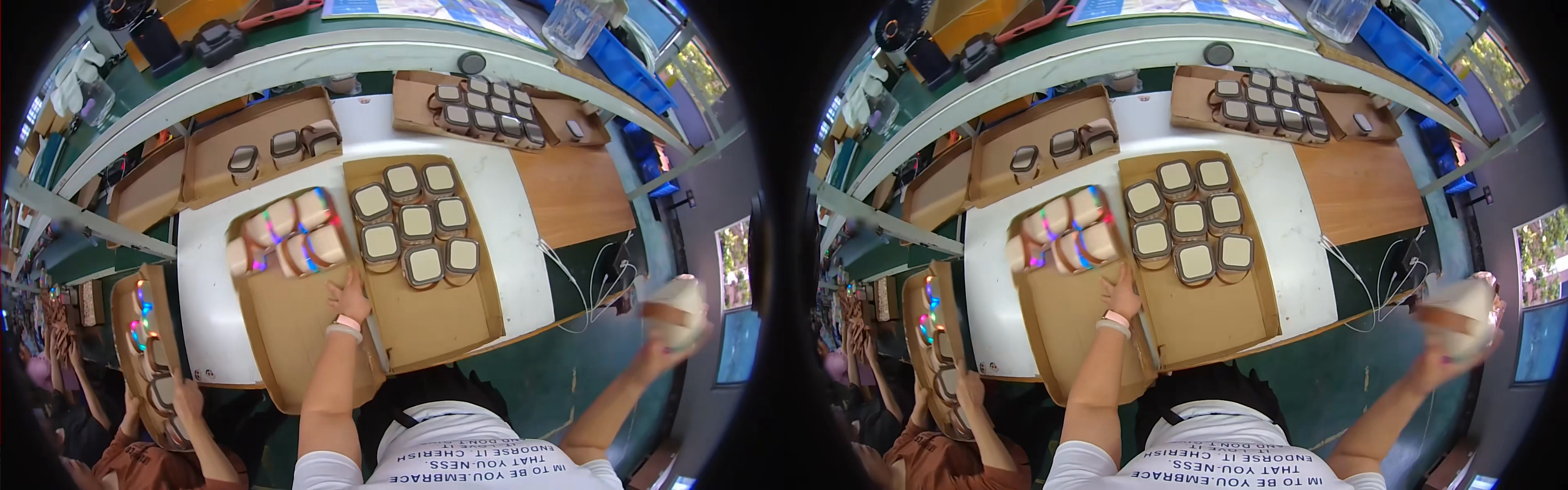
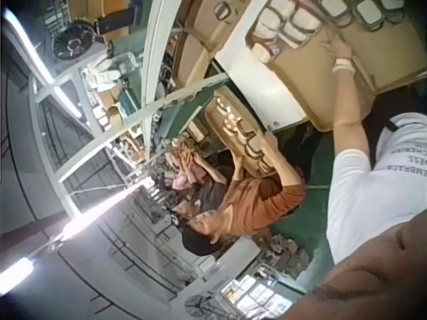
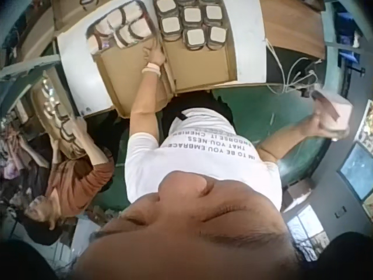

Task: The person places a tray of portable electronic devices onto a workstation table. The person then picks up the devices one by one, turns them in hand, and arranges them into cardboard trays.

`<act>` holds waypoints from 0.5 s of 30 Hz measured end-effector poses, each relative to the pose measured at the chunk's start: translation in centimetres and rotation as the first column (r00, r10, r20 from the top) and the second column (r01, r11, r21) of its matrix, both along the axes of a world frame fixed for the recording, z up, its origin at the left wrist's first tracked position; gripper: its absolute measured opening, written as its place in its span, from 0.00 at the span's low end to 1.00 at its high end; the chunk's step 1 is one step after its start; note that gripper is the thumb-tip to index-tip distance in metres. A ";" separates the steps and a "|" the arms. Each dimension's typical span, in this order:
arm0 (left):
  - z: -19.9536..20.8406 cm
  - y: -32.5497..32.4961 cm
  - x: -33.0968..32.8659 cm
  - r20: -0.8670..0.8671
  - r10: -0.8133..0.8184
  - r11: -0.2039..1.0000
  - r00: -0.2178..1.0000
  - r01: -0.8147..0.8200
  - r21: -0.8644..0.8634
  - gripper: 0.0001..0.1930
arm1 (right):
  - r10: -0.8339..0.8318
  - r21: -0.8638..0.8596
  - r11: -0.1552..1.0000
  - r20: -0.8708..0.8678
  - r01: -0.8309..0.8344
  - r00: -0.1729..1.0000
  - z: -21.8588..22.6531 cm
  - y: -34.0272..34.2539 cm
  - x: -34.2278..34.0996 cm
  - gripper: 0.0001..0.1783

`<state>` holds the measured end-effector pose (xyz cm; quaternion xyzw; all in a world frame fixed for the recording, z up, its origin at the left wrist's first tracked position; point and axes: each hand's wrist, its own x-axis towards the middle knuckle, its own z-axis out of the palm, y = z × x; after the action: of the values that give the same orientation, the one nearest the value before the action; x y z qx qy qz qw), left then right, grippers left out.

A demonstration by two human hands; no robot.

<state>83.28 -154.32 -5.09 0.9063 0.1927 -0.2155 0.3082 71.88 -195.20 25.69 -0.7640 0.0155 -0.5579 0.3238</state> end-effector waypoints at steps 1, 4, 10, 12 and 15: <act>-0.5 -0.6 0.1 0.003 -0.126 0.992 0.992 0.126 0.015 0.42 | 0.063 -0.036 0.998 0.226 -0.057 0.972 1.8 -4.4 -1.0 0.43; -1.8 -0.6 -0.7 0.019 -0.274 0.960 0.962 0.272 0.067 0.44 | 0.122 0.051 0.983 0.530 -0.175 0.839 4.8 -6.3 -0.1 0.34; -6.6 5.2 0.6 0.119 0.389 0.888 0.913 -0.338 -0.312 0.45 | 0.265 -0.604 0.681 -0.323 -0.414 0.908 -1.5 3.5 5.0 0.32; -2.2 1.0 2.6 0.418 0.361 0.913 0.834 -0.408 0.025 0.44 | 0.223 -0.189 0.950 -0.145 -0.249 0.964 -1.9 1.1 6.4 0.36; -0.1 1.6 4.4 0.622 0.306 0.939 0.721 -0.335 -0.074 0.47 | 0.367 0.393 0.844 0.073 -0.365 0.927 -1.0 -2.4 6.7 0.45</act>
<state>87.69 -152.75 -5.17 0.8853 0.2381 0.1578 0.3669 78.54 -197.56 24.66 -0.6717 -0.0161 -0.4689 0.5733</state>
